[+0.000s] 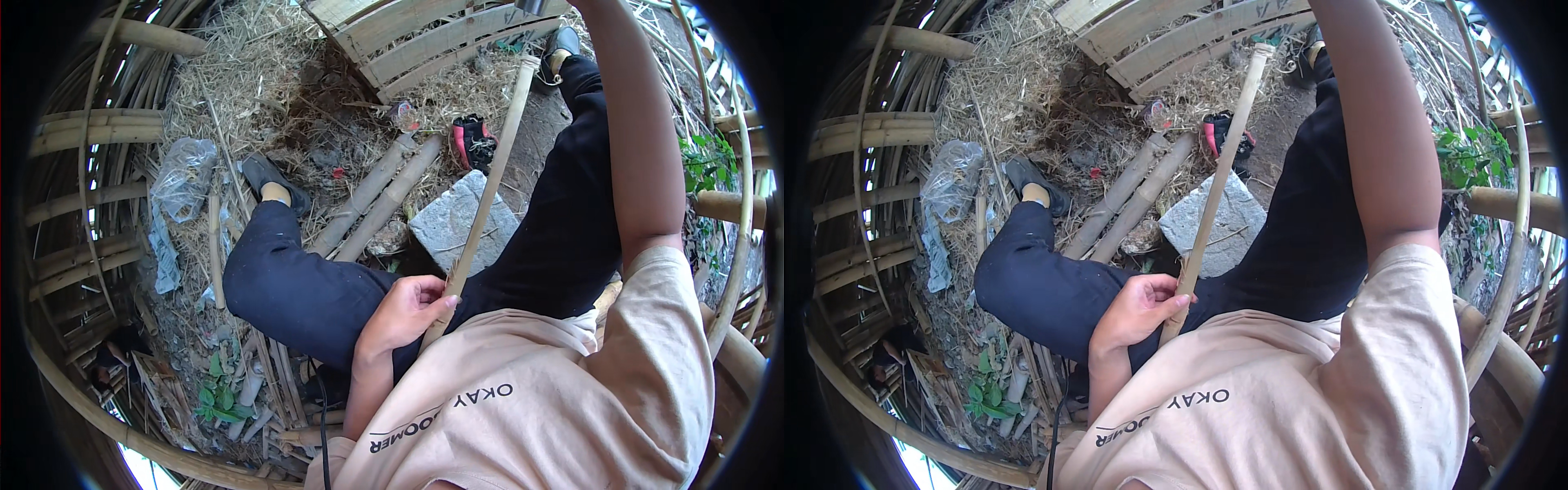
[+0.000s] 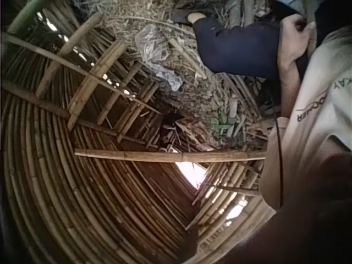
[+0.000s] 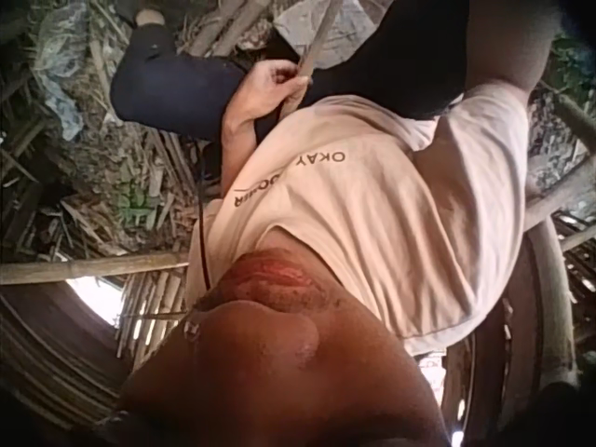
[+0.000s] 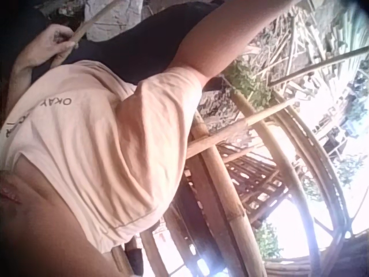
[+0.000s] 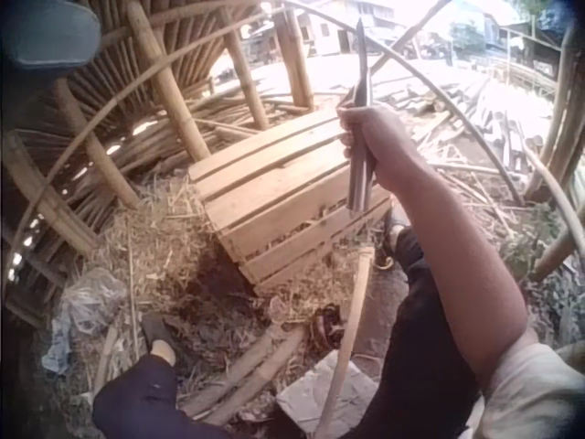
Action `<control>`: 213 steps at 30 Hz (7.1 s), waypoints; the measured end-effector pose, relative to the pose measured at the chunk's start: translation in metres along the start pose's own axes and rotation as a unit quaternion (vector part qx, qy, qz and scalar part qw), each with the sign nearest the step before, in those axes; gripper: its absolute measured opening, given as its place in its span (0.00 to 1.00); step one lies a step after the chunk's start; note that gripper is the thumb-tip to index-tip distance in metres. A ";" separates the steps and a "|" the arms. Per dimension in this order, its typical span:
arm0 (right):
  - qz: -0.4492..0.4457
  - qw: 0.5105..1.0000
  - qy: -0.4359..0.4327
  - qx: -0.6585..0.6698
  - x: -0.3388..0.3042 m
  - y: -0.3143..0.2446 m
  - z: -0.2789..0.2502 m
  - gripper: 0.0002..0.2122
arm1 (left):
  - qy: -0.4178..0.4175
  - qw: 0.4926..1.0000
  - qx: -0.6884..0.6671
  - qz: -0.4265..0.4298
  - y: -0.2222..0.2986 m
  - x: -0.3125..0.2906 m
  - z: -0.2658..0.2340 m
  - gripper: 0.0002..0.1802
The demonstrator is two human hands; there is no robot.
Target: The person shaves a bamboo stick with a knife.
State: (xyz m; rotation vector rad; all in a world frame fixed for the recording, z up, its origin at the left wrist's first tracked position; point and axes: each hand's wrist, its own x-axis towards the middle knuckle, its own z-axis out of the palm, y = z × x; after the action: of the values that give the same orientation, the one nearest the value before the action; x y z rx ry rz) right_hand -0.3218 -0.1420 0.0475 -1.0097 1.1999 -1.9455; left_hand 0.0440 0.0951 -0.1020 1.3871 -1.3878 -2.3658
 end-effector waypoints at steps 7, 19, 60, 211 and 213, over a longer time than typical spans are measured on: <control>0.017 0.999 0.000 -0.029 -0.010 -0.007 0.003 0.05 | 0.046 0.995 -0.077 0.053 0.008 -0.004 0.004 0.14; 0.006 0.991 -0.058 -0.122 -0.044 -0.028 0.032 0.08 | 0.095 0.926 -0.317 0.180 0.047 -0.017 -0.018 0.11; -0.114 0.810 -0.496 -0.293 -0.153 0.021 0.060 0.12 | 0.303 0.916 -0.046 0.258 0.112 -0.002 -0.029 0.14; -0.180 0.694 -0.279 -0.638 -0.068 0.092 0.079 0.07 | 0.496 0.794 0.247 0.250 0.084 0.004 -0.004 0.11; -0.175 0.683 -0.323 -0.631 -0.074 0.054 0.079 0.05 | 0.499 0.796 0.225 0.260 0.082 0.005 -0.006 0.11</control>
State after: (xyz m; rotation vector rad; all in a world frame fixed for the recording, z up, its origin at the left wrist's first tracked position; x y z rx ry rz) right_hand -0.2104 -0.1370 0.0004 -2.4609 1.9219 -0.4696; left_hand 0.0164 0.0403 -0.0475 1.6381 -1.6380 -0.7161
